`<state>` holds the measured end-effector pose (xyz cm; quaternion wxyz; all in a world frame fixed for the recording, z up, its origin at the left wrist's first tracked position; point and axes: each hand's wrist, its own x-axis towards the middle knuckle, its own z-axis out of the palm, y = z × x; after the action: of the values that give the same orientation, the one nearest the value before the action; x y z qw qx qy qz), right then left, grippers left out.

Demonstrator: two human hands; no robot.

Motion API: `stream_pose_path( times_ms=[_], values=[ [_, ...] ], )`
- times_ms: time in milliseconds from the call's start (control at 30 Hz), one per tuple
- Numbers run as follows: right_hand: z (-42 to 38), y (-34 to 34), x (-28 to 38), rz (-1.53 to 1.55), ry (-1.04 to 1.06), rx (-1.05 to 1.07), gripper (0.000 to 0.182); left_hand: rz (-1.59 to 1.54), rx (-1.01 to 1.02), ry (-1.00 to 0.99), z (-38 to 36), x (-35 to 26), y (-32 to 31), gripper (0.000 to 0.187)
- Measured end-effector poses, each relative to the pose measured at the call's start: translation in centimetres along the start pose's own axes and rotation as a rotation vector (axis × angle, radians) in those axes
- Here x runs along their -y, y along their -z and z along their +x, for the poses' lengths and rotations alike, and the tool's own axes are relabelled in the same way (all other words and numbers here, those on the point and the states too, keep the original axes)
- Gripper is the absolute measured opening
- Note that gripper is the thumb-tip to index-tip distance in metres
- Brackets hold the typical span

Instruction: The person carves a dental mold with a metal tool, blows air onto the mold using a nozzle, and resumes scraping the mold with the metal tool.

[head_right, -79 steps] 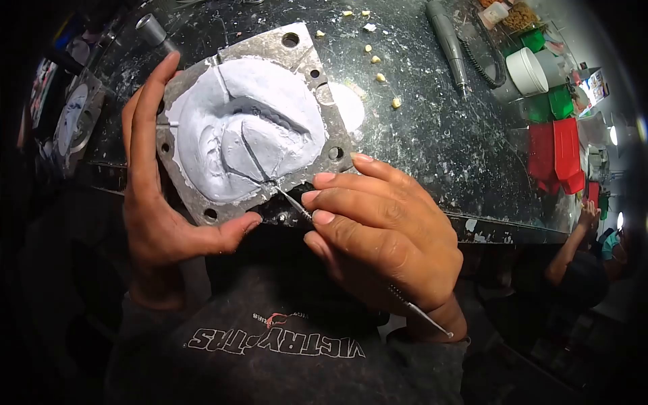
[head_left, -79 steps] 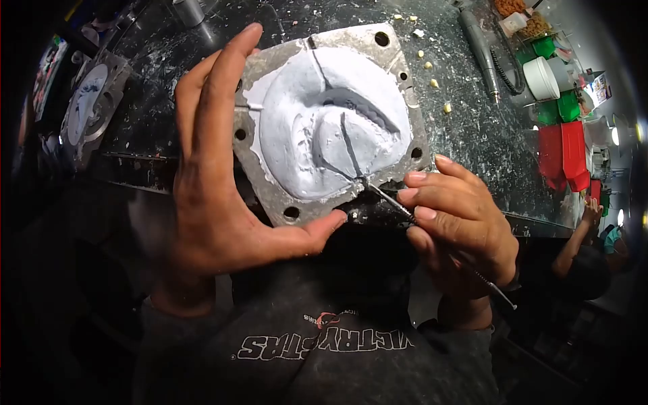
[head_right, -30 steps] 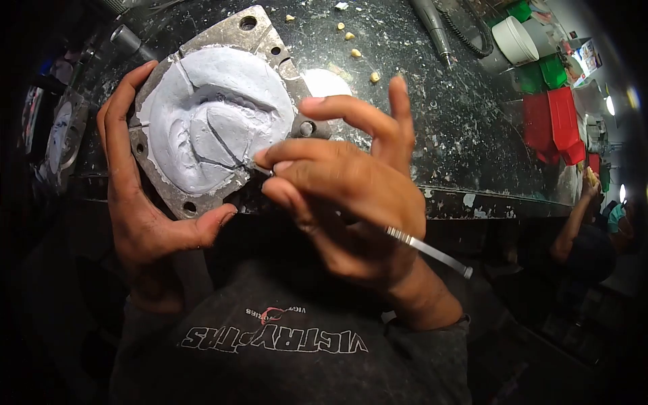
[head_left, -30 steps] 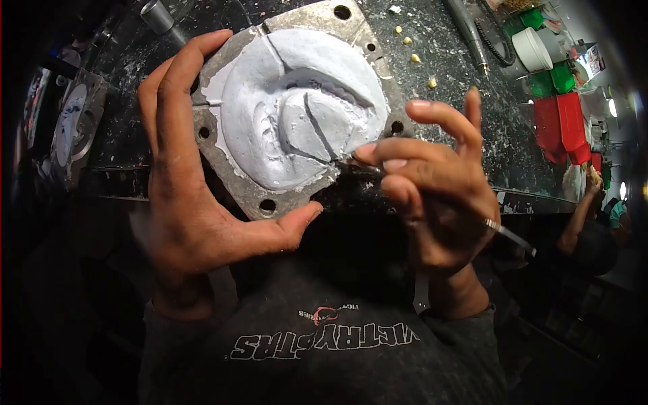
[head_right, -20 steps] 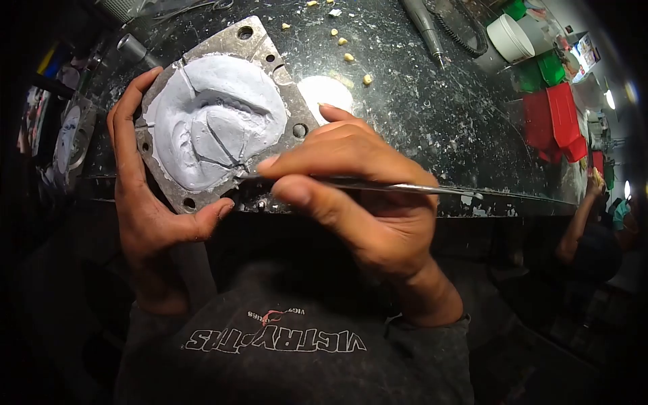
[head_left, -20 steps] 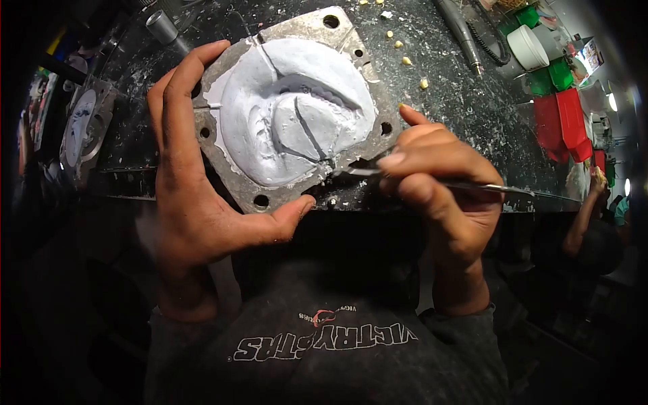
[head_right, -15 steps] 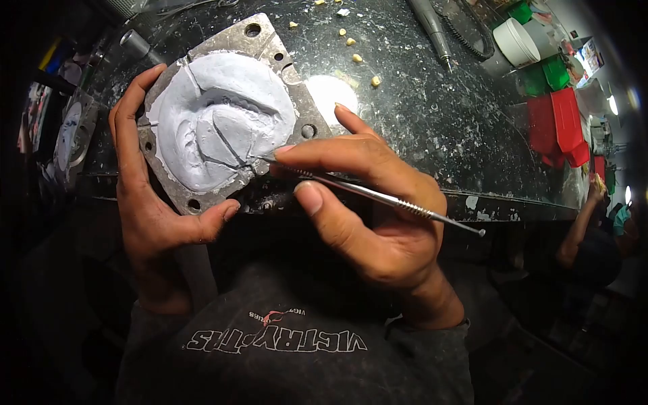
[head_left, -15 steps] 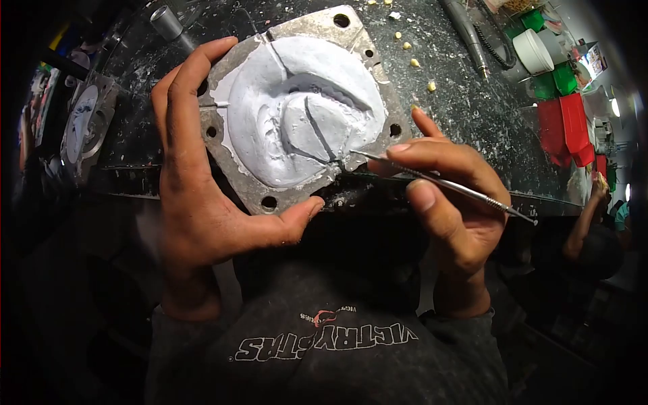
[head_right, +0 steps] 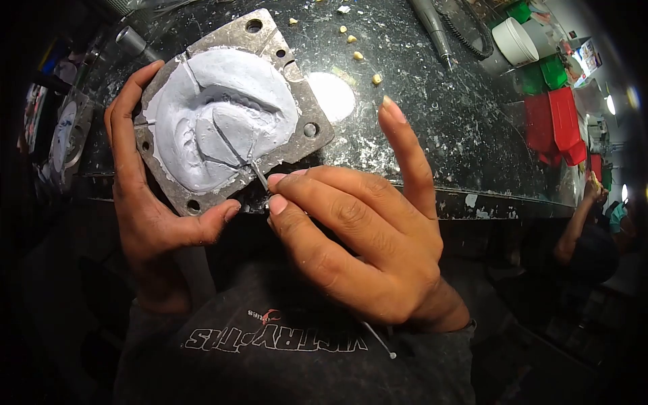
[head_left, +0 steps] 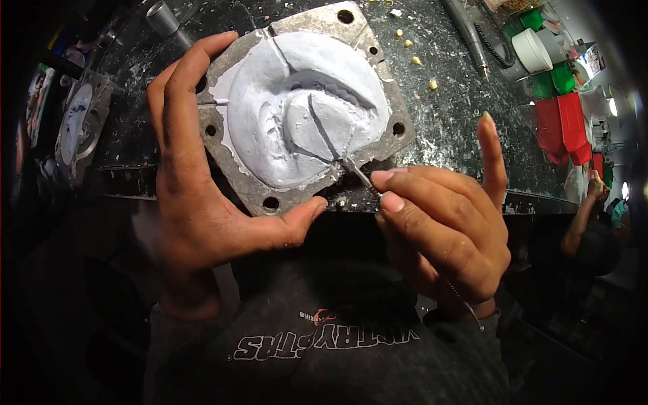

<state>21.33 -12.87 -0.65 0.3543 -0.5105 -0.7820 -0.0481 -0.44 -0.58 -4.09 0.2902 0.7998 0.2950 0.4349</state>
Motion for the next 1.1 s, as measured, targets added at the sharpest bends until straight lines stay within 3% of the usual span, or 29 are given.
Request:
stream_pose_path(
  times_ms=[200,433,533,600,667,800,867,900,1100],
  values=[
    [0.5,0.0,0.8,-0.091,-0.01,0.029,0.015,0.041,0.012,0.012,0.1,-0.3,0.3,0.122],
    [0.1,-2.6,-2.1,0.357,-0.101,-0.115,0.015,0.102,0.036,0.018,0.5,-0.7,0.7,0.12],
    [0.1,-2.4,-2.7,0.429,-0.123,-0.094,0.014,0.083,0.034,0.028,0.3,-0.5,0.4,0.119],
    [0.7,-1.6,-3.3,0.661,-0.245,-0.005,0.011,0.022,0.012,0.037,0.3,-0.7,0.2,0.119],
    [0.6,-1.6,-3.2,0.685,-0.276,-0.077,0.01,0.064,0.024,0.058,0.2,-1.2,0.3,0.118],
    [-0.2,-1.8,-3.0,0.503,-0.148,-0.099,0.013,0.142,0.005,0.039,0.1,-1.3,0.2,0.118],
    [0.2,-1.4,-1.9,0.3,-0.078,-0.096,0.011,0.139,0.008,0.05,0.1,-1.4,0.2,0.117],
    [0.7,-0.6,-1.0,0.101,-0.068,0.02,0.013,0.138,0.011,0.05,0.1,-1.5,0.1,0.117],
    [0.5,-1.0,-1.1,0.17,-0.035,-0.047,0.014,0.146,0.002,0.049,0.1,-1.5,0.0,0.116]
  ],
)
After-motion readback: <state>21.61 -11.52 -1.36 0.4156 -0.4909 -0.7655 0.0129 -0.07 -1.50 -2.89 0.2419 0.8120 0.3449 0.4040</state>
